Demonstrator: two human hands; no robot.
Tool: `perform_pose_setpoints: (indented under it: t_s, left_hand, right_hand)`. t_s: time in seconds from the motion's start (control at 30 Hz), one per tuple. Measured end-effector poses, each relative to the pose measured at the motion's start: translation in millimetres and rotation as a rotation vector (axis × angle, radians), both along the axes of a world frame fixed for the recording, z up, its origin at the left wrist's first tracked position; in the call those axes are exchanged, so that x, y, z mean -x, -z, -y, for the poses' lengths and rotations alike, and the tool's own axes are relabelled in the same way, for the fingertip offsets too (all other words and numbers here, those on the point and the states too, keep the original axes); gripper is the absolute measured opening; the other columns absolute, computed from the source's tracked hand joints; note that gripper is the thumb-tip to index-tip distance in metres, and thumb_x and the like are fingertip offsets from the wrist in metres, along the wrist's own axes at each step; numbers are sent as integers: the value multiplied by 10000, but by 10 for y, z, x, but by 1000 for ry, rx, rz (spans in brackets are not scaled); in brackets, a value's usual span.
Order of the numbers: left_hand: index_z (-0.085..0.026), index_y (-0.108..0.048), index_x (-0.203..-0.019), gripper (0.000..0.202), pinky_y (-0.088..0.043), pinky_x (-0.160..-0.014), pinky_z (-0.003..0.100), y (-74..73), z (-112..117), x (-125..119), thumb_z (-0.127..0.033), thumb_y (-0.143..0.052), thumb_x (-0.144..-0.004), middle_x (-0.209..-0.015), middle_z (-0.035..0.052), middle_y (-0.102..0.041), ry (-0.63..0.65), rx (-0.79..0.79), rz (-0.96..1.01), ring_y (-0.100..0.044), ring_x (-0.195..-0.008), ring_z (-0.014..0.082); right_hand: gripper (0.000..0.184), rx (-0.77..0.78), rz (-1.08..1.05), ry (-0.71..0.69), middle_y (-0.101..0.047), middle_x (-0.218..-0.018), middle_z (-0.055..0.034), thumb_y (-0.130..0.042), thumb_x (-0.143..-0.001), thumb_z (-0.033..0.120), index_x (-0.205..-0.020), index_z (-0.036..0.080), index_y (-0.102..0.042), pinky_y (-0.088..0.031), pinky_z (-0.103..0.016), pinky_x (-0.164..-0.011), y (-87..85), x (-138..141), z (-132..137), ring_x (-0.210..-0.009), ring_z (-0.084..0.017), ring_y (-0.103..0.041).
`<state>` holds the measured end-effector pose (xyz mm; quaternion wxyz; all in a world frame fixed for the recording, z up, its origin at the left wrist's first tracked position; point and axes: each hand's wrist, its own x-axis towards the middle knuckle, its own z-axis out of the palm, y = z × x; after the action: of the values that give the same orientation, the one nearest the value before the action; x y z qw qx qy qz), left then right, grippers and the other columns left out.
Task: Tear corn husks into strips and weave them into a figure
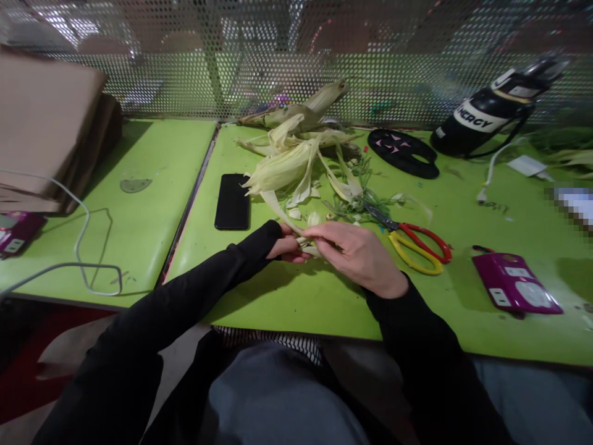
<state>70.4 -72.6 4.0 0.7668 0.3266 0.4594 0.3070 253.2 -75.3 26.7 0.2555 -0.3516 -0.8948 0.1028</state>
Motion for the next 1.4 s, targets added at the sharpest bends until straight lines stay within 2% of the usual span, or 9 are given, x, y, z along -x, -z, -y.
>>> perform_pose_setpoints:
  t_s: [0.2, 0.43, 0.67, 0.73, 0.87, 1.0, 1.1, 1.23, 1.4]
  left_hand:
    - [-83, -706, -818, 143, -537, -646, 241, -6, -51, -31, 5, -594, -805, -636, 14, -667, 0, -16, -67, -623, -574, 92]
    - [-85, -654, -891, 151, -566, -728, 289, 82, -55, -7, 16, -648, -779, -680, 23, -697, -98, -29, 22, -660, -621, 114]
    - [-114, -667, -1038, 337, -552, -811, 284, 227, -8, 49, -288, -787, -776, -880, 60, -734, 10, -216, 92, -684, -797, 137]
    - [-116, -673, -1035, 353, -550, -830, 306, 257, -17, 41, -322, -788, -772, -863, 57, -731, 10, -229, 66, -678, -789, 143]
    - [-103, -672, -1030, 309, -554, -805, 317, 288, -36, 6, -282, -761, -794, -740, 31, -699, -24, -250, -11, -664, -708, 135]
    - [-101, -644, -1119, 383, -550, -819, 307, 291, -21, 4, -266, -759, -793, -788, 32, -705, -2, -326, 12, -675, -743, 136]
    - [-97, -641, -1108, 397, -548, -811, 309, 315, -43, 5, -242, -780, -766, -747, 15, -686, -22, -323, 11, -660, -708, 124]
    - [-96, -636, -1068, 397, -548, -793, 309, 355, -108, 6, -181, -803, -718, -753, 15, -693, -78, -277, 32, -657, -700, 119]
    - [-103, -621, -1029, 449, -551, -782, 307, 391, -115, 12, -210, -849, -657, -776, 31, -711, -43, -299, 50, -669, -709, 131]
  right_hand:
    - [150, -82, 48, -14, -752, -856, -35, -593, -938, 260, -967, 196, -726, -464, -259, -598, -22, 7, 2, -696, -141, -652]
    - [134, -134, 63, 26, -702, -804, -44, -565, -937, 210, -915, 162, -688, -443, -266, -602, -4, 6, 0, -680, -147, -614]
    - [125, -157, 130, 97, -678, -801, -52, -537, -920, 190, -859, 167, -643, -432, -289, -609, 0, 25, 26, -671, -159, -596]
    - [132, -142, 132, 89, -680, -805, -55, -527, -924, 190, -861, 176, -642, -439, -297, -623, -6, 24, 28, -699, -171, -608]
    - [127, -29, 12, 77, -703, -845, -53, -531, -940, 213, -875, 194, -637, -450, -294, -625, -8, 41, 31, -724, -171, -626]
    - [140, 38, -84, 175, -703, -842, -51, -532, -951, 234, -856, 197, -628, -448, -293, -625, 22, 95, 48, -722, -171, -628]
    - [148, 66, -72, 182, -697, -897, -70, -508, -960, 222, -908, 185, -642, -469, -308, -682, 38, 114, 54, -785, -188, -640]
    - [132, 15, -50, 143, -683, -941, -71, -520, -941, 180, -954, 199, -649, -471, -344, -761, 40, 91, 37, -871, -217, -620]
    - [136, -66, -39, 145, -674, -868, -30, -571, -894, 124, -939, 249, -600, -436, -355, -757, 42, 62, 31, -869, -232, -573]
